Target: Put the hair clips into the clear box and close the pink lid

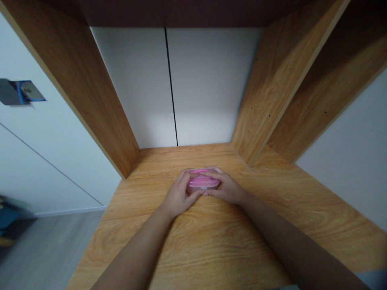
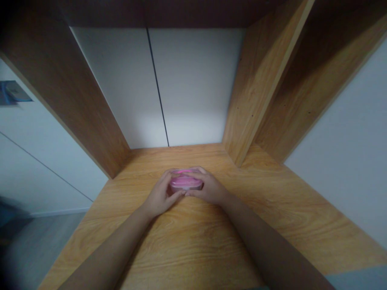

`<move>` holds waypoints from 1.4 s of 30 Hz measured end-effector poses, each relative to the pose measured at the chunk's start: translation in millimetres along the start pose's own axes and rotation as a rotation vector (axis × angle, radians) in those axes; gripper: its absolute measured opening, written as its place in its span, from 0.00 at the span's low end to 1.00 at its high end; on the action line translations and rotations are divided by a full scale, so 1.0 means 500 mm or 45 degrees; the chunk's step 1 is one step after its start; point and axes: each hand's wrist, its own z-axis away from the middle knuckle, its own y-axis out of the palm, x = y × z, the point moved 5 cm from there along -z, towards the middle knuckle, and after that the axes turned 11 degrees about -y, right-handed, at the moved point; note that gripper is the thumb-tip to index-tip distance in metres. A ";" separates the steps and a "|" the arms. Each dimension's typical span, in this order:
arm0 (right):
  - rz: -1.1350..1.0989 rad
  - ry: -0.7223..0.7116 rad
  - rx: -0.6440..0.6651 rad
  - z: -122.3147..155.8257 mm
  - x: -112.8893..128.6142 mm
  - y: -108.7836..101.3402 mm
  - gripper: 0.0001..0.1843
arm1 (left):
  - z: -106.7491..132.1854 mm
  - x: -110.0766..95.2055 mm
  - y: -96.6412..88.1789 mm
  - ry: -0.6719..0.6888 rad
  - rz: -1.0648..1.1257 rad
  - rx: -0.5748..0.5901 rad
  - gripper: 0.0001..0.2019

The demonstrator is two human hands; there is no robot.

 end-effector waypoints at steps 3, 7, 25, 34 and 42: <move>0.033 0.018 0.007 0.001 -0.005 0.001 0.37 | 0.001 0.001 0.000 -0.005 -0.011 -0.001 0.23; 0.051 0.028 0.014 0.002 -0.011 0.003 0.36 | 0.002 0.002 0.000 -0.012 -0.049 0.009 0.23; 0.086 0.020 -0.033 -0.001 -0.018 0.010 0.33 | 0.004 0.007 0.007 -0.032 -0.248 -0.008 0.20; 0.123 -0.025 -0.062 0.004 -0.006 0.003 0.41 | 0.001 0.009 0.004 0.001 -0.150 0.029 0.24; 0.178 -0.058 -0.111 0.008 -0.001 -0.006 0.47 | 0.001 0.008 -0.007 0.020 -0.147 -0.002 0.31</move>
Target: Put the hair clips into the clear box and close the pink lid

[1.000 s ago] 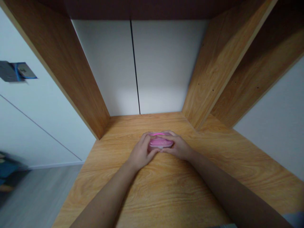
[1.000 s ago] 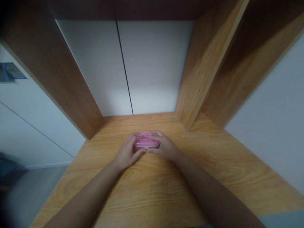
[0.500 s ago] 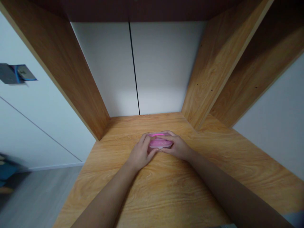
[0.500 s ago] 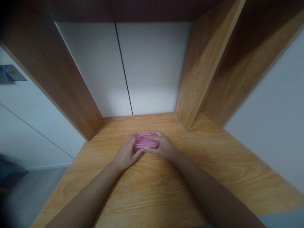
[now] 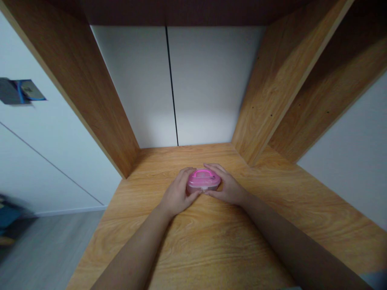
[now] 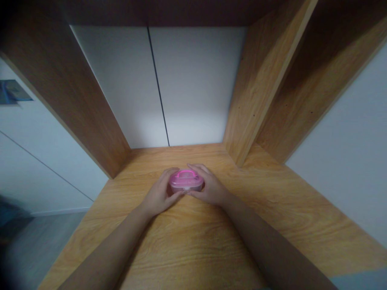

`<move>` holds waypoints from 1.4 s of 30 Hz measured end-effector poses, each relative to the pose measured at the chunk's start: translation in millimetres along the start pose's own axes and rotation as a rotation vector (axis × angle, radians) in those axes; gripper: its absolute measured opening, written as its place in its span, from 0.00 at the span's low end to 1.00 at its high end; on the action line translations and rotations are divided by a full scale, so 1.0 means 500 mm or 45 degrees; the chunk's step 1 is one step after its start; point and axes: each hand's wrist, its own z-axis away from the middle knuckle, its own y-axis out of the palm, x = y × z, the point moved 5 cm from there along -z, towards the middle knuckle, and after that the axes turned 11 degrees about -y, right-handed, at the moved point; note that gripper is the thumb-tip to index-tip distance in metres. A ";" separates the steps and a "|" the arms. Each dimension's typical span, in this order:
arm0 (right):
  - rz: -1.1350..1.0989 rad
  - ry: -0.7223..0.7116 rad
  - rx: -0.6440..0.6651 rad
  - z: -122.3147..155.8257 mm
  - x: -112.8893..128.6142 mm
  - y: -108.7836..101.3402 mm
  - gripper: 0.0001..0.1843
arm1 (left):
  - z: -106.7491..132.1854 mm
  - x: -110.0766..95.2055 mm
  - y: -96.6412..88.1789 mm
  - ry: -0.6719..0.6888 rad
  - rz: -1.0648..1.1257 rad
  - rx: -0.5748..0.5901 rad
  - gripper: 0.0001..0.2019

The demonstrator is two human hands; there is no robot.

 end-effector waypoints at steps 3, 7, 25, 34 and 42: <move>0.009 -0.018 0.004 0.001 0.002 0.000 0.47 | 0.001 0.004 -0.002 -0.020 0.003 -0.016 0.34; -0.001 -0.024 0.027 0.000 0.007 0.000 0.46 | 0.002 0.018 0.002 -0.078 -0.033 -0.017 0.39; 0.093 0.063 -0.082 -0.006 0.000 -0.026 0.36 | 0.003 0.048 0.010 -0.215 -0.023 0.008 0.45; 0.584 0.569 -0.683 0.037 -0.088 -0.107 0.42 | 0.006 0.054 0.013 -0.266 -0.053 0.005 0.44; 0.709 0.810 -1.000 0.091 -0.137 -0.152 0.41 | -0.014 -0.020 -0.046 -0.078 -0.098 -0.167 0.19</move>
